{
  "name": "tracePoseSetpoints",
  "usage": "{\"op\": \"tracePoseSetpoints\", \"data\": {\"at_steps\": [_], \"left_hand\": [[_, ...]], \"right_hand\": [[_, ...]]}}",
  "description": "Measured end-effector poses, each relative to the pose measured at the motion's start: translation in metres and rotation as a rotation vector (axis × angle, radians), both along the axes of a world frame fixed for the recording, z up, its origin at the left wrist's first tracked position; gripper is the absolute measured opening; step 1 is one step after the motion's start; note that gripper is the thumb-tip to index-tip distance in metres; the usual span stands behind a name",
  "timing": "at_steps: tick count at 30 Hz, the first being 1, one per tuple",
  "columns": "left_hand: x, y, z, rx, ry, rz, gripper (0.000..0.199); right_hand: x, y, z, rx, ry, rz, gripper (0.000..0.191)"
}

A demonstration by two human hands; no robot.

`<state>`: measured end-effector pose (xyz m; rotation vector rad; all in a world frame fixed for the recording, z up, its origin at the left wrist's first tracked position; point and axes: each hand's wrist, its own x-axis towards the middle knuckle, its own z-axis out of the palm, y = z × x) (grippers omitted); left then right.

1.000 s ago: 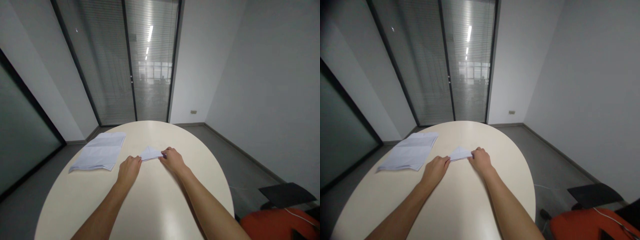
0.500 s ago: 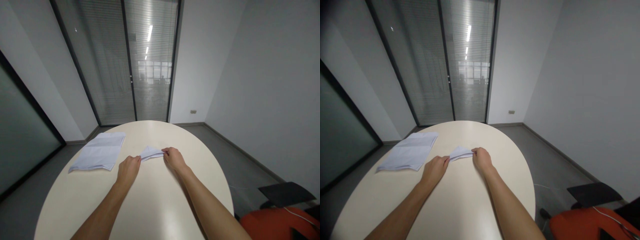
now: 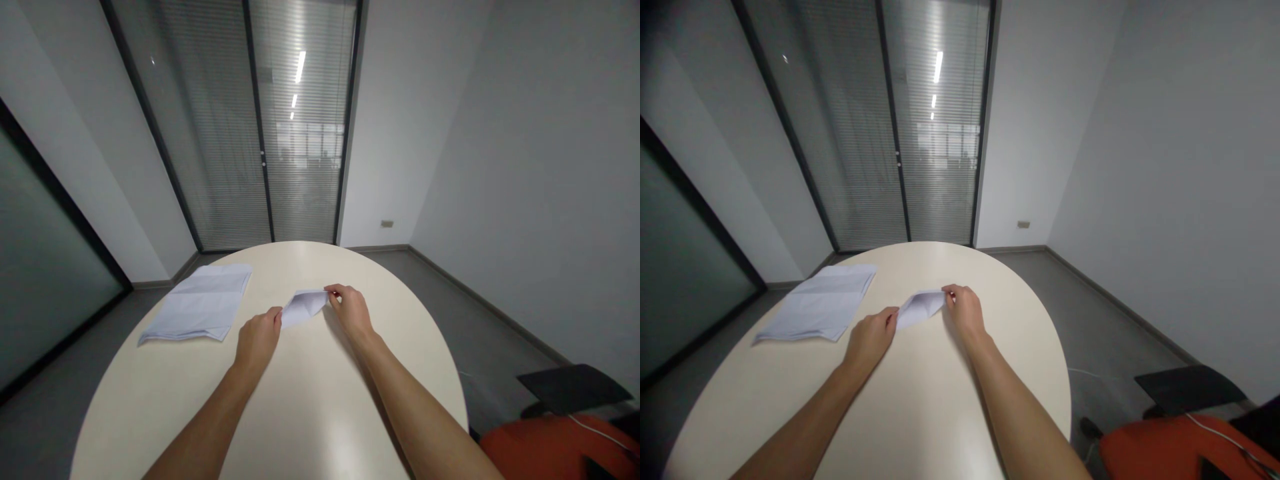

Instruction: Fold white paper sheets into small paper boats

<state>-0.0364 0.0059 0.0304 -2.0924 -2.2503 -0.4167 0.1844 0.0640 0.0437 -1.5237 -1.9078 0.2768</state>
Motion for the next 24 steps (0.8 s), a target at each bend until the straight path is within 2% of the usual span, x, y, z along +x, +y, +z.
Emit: {"op": "tracePoseSetpoints", "data": {"at_steps": [6,13,16,20,24], "left_hand": [[0.004,0.000,-0.003,-0.010,-0.117,-0.009,0.037],[0.005,0.000,-0.007,-0.025,-0.218,-0.051,0.033],[0.002,0.003,-0.015,0.050,-0.236,-0.065,0.038],[-0.003,0.007,-0.028,0.251,-0.211,-0.173,0.062],[-0.005,0.009,-0.036,0.301,-0.188,-0.267,0.066]], "right_hand": [[-0.003,-0.002,0.000,0.095,-0.039,0.027,0.030],[-0.008,-0.006,0.001,0.144,-0.089,0.186,0.038],[-0.011,-0.008,0.003,0.130,-0.124,0.242,0.040],[-0.014,-0.011,0.003,0.144,-0.171,0.303,0.040],[-0.017,-0.013,0.000,0.202,-0.226,0.419,0.036]]}}
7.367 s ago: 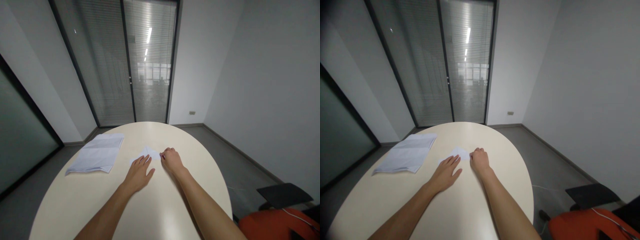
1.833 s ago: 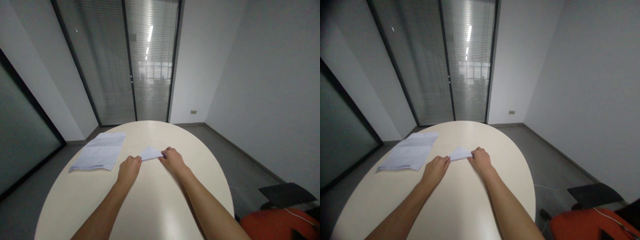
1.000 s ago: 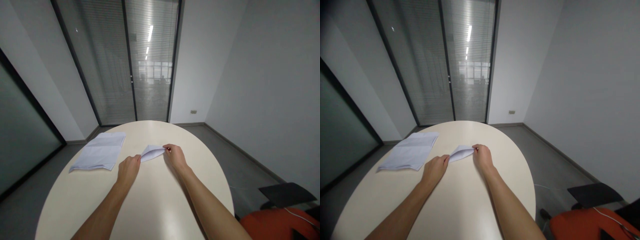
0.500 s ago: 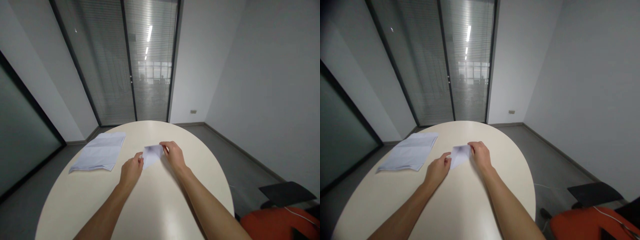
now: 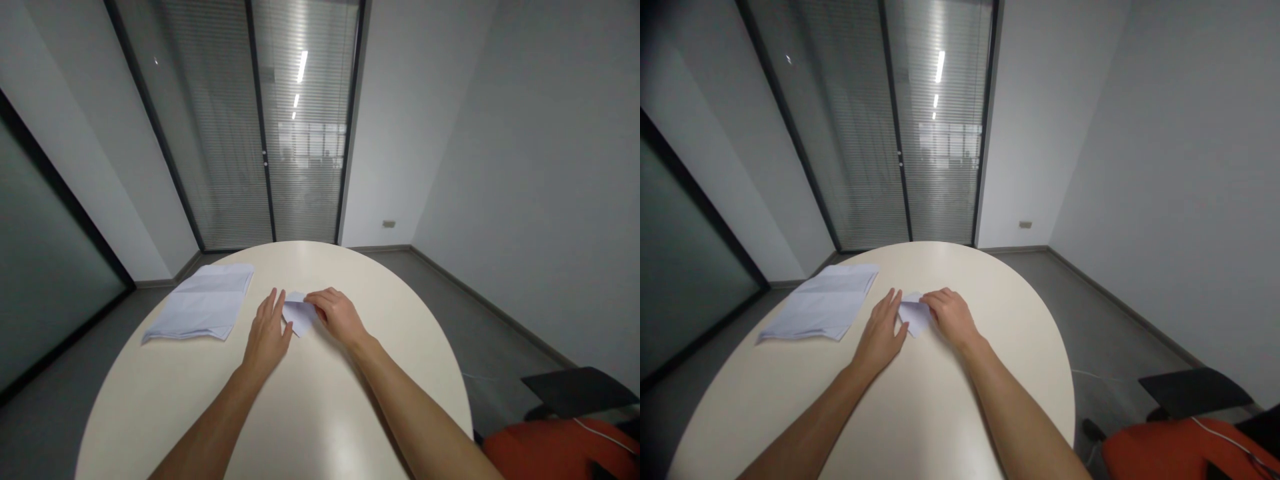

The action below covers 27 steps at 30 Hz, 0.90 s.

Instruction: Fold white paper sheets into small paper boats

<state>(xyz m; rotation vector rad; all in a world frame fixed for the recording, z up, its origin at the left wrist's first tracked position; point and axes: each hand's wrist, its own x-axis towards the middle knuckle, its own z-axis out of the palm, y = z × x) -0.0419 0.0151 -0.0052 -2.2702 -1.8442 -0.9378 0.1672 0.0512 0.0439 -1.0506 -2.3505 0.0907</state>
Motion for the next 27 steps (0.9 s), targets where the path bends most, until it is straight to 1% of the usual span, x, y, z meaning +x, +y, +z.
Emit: {"op": "tracePoseSetpoints", "data": {"at_steps": [5,8,14,17,22,25,27], "left_hand": [[0.000,0.002,-0.007,0.019,0.028,-0.078,0.048],[-0.001,0.004,-0.011,0.025,0.034,-0.100,0.042],[-0.001,0.005,-0.013,-0.050,0.054,-0.135,0.042],[0.000,0.004,-0.012,-0.079,0.043,-0.168,0.043],[0.002,0.002,-0.009,-0.117,0.038,-0.188,0.043],[0.002,0.002,-0.009,-0.142,0.067,-0.196,0.044],[0.001,0.002,-0.011,-0.146,0.076,-0.206,0.042]], "right_hand": [[-0.004,0.001,-0.006,0.031,-0.053,0.104,0.030],[-0.005,0.002,-0.008,0.040,-0.063,0.155,0.029],[-0.005,0.000,-0.009,-0.029,-0.113,0.169,0.030],[-0.004,0.000,-0.010,-0.074,-0.141,0.181,0.033],[-0.003,0.000,-0.014,-0.134,-0.160,0.232,0.038],[-0.003,-0.002,-0.013,-0.171,-0.167,0.220,0.032],[-0.003,-0.003,-0.012,-0.200,-0.155,0.186,0.027]]}}
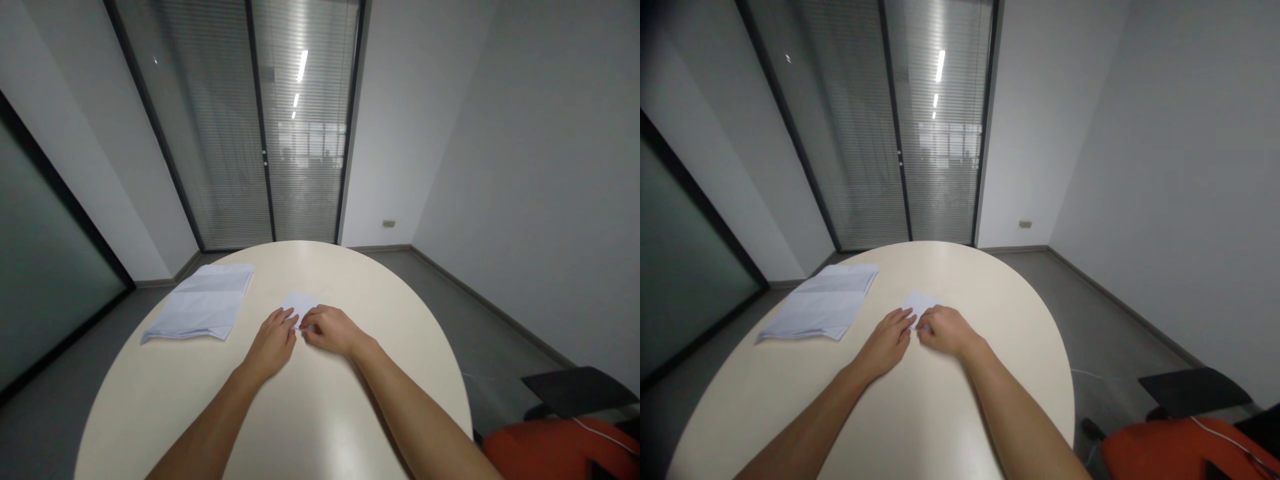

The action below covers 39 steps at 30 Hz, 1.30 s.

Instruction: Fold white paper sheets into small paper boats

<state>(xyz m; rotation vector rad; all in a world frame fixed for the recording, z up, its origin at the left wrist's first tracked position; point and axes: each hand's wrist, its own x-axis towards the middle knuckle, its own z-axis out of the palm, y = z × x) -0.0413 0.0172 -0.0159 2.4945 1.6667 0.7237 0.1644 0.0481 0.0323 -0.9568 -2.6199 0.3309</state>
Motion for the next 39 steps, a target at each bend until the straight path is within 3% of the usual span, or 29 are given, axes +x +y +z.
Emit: {"op": "tracePoseSetpoints", "data": {"at_steps": [7,20,27,34,39], "left_hand": [[-0.002,0.001,-0.005,0.021,-0.022,-0.059,0.039],[-0.004,-0.001,0.004,0.001,0.007,-0.095,0.038],[-0.004,-0.001,0.004,0.016,-0.011,-0.092,0.035],[-0.006,-0.003,0.006,0.016,-0.063,-0.151,0.031],[-0.004,-0.006,0.013,-0.014,-0.135,-0.200,0.025]], "right_hand": [[0.005,0.007,-0.007,0.019,0.048,-0.150,0.032],[0.009,0.010,-0.023,-0.029,-0.065,-0.188,0.074],[0.010,0.011,-0.025,-0.061,-0.079,-0.184,0.075],[0.009,0.008,-0.019,0.023,-0.014,-0.177,0.064],[0.009,0.008,-0.021,-0.023,-0.028,-0.154,0.074]]}}
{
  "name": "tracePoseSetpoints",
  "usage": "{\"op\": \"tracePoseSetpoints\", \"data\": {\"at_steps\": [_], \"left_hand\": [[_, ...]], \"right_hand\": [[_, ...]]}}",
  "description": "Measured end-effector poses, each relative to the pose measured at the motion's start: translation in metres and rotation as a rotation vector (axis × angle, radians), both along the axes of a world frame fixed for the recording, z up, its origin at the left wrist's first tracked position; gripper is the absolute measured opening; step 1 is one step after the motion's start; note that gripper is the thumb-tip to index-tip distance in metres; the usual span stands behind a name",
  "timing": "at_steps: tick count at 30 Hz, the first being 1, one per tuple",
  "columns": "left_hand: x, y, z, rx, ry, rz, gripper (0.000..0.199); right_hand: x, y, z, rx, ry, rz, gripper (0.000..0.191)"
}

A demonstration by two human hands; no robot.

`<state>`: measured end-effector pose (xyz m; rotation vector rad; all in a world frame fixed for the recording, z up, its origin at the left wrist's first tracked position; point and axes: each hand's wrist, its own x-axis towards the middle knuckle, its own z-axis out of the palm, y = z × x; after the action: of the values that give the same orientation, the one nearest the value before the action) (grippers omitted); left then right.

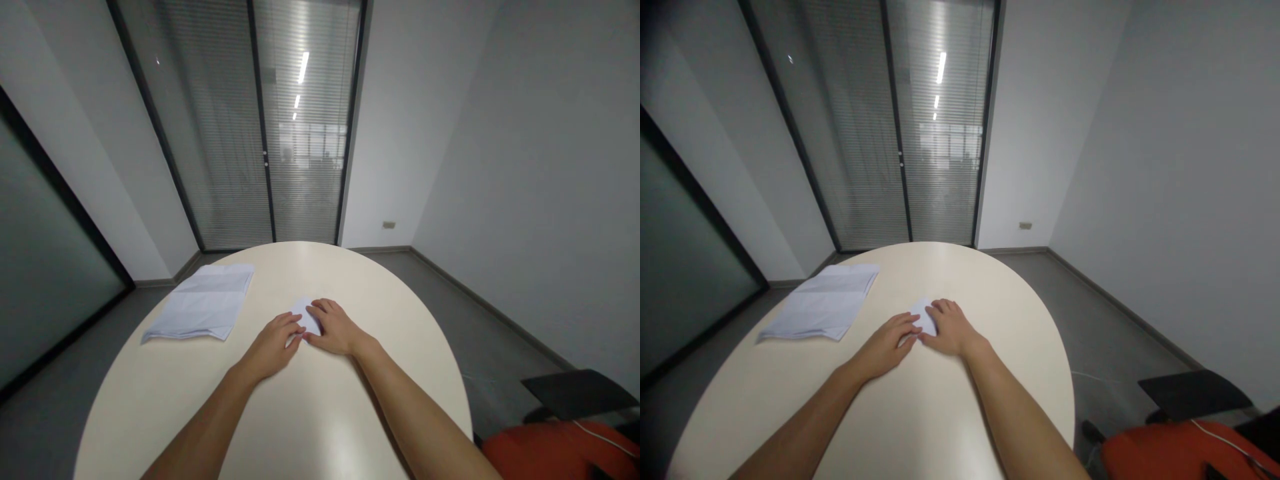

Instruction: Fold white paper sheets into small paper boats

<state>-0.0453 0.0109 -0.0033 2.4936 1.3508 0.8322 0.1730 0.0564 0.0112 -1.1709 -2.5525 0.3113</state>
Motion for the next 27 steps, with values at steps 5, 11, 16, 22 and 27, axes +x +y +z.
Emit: {"op": "tracePoseSetpoints", "data": {"at_steps": [5,11,16,22,27], "left_hand": [[-0.0003,-0.0031,0.0054,-0.026,-0.041,-0.059,0.021],[-0.0036,-0.0047,0.0062,-0.037,-0.044,-0.086,0.027],[-0.0034,-0.0041,0.0068,-0.035,0.023,-0.065,0.037],[-0.0021,0.0001,0.0007,0.014,0.103,0.034,0.035],[-0.0043,0.0023,-0.0015,0.018,0.163,0.095,0.037]], "right_hand": [[0.0006,0.0011,0.0001,-0.142,-0.057,0.006,0.090],[0.0022,0.0011,0.0039,-0.196,-0.077,-0.021,0.103],[0.0037,0.0010,0.0061,-0.176,-0.054,-0.021,0.099],[0.0072,0.0039,0.0028,-0.112,-0.059,-0.029,0.071],[0.0041,-0.0007,0.0013,-0.181,-0.098,-0.091,0.089]]}}
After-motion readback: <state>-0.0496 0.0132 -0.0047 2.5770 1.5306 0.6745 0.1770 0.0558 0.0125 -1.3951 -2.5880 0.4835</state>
